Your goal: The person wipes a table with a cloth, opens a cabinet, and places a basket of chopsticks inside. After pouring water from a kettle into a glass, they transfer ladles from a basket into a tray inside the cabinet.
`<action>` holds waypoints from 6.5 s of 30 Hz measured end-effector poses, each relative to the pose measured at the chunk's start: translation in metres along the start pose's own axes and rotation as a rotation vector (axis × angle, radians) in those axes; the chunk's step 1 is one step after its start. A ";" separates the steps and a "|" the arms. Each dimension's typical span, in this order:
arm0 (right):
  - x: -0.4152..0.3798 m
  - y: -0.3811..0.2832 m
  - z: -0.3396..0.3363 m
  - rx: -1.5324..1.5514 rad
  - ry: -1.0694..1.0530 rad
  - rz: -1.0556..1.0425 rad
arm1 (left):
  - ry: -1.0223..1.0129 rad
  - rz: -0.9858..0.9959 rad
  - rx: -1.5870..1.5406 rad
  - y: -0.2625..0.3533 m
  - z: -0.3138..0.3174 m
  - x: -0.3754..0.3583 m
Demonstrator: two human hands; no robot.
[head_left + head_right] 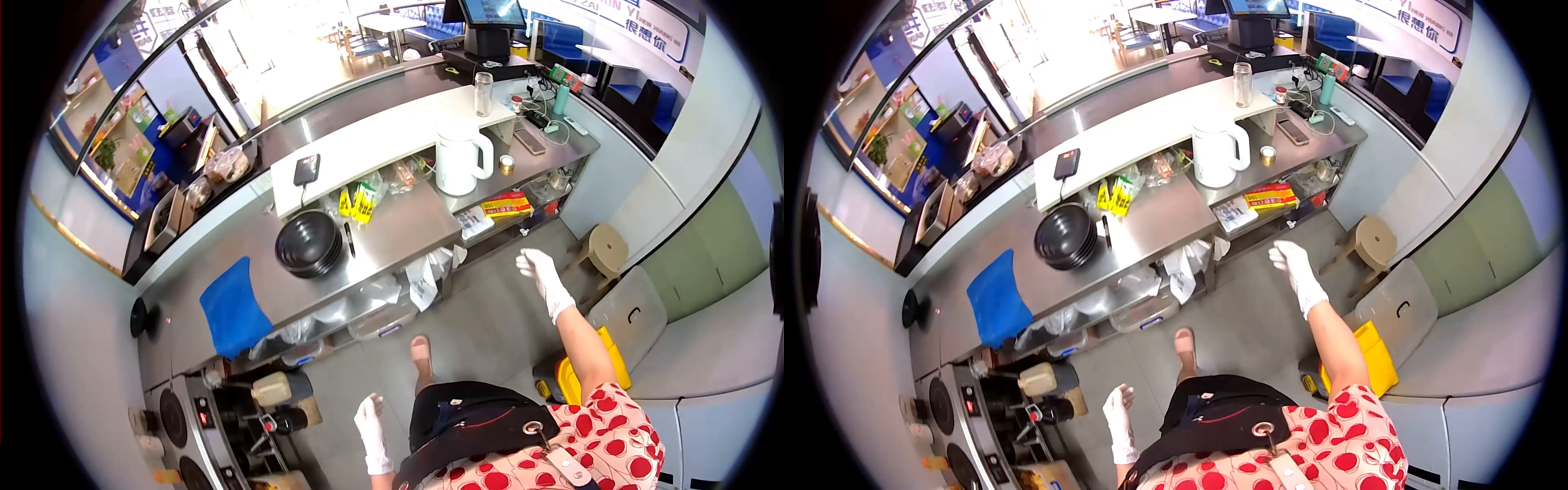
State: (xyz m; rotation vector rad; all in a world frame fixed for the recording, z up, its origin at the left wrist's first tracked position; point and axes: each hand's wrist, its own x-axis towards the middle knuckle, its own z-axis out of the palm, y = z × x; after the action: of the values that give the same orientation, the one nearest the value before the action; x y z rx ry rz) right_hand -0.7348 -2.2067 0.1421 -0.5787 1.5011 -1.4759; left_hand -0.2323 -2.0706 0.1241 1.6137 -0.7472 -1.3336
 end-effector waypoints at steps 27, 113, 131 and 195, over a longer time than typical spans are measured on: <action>0.322 -0.110 0.099 -0.251 -0.056 -0.321 | -0.294 0.163 -0.301 0.211 0.611 0.403; 0.453 -0.476 -0.019 -0.755 -0.048 -0.305 | -0.081 0.792 0.073 0.272 0.744 0.455; 0.450 -0.482 -0.011 -0.772 -0.042 -0.249 | -0.067 0.789 0.049 0.272 0.743 0.456; 0.447 -0.494 0.005 -0.860 -0.002 -0.288 | -0.068 0.796 0.022 0.271 0.741 0.458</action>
State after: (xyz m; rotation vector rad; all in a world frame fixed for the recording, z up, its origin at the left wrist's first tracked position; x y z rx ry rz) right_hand -1.0698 -2.6684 0.4867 -1.3406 2.0991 -0.9606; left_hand -0.8155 -2.7714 0.1495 1.0891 -1.2752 -0.7922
